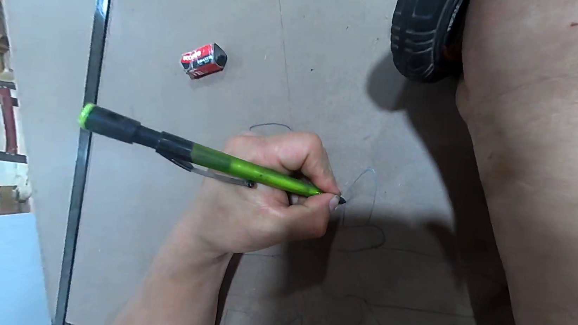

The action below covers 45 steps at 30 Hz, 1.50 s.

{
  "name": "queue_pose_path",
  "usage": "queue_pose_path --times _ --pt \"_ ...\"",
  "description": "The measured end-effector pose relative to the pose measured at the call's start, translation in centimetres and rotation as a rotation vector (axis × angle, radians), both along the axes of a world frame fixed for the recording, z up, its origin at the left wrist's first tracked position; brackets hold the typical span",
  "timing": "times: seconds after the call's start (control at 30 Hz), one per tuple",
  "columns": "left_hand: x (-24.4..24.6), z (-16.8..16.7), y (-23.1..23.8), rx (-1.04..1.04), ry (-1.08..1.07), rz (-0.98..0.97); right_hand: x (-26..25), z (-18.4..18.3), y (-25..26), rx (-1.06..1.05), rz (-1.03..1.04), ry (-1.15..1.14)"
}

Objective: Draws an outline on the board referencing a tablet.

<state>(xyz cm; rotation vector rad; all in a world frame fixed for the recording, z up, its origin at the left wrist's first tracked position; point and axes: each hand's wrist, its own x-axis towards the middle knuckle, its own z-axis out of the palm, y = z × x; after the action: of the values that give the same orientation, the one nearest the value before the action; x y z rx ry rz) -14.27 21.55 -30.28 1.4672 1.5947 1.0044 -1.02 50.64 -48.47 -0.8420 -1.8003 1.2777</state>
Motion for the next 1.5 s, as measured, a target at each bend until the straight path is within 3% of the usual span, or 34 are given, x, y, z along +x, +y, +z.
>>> queue_pose_path --times 0.47,0.73,1.0,1.23,1.3,1.4,1.5 --pt "0.2 -0.2 -0.2 0.052 0.049 0.050 -0.1 0.1 -0.1 -0.025 -0.010 0.010" --pt "0.9 -0.4 -0.2 0.120 0.091 0.136 0.4 0.6 0.0 0.055 -0.051 -0.101" --pt "0.8 -0.4 -0.2 0.098 0.072 0.139 0.0 0.6 0.0 0.013 -0.005 -0.002" --pt "0.4 -1.2 -0.3 0.212 -0.254 0.298 0.3 1.0 0.1 0.075 -0.045 -0.022" --pt "0.5 -1.1 -0.3 0.243 -0.268 0.319 -0.2 1.5 0.2 0.126 -0.067 0.038" --pt "1.1 0.0 -0.7 0.099 -0.267 0.149 -1.3 3.0 0.5 0.120 0.065 0.331" --pt "0.8 0.1 -0.7 0.123 -0.182 0.167 -2.0 9.2 -2.8 0.048 0.103 0.471"
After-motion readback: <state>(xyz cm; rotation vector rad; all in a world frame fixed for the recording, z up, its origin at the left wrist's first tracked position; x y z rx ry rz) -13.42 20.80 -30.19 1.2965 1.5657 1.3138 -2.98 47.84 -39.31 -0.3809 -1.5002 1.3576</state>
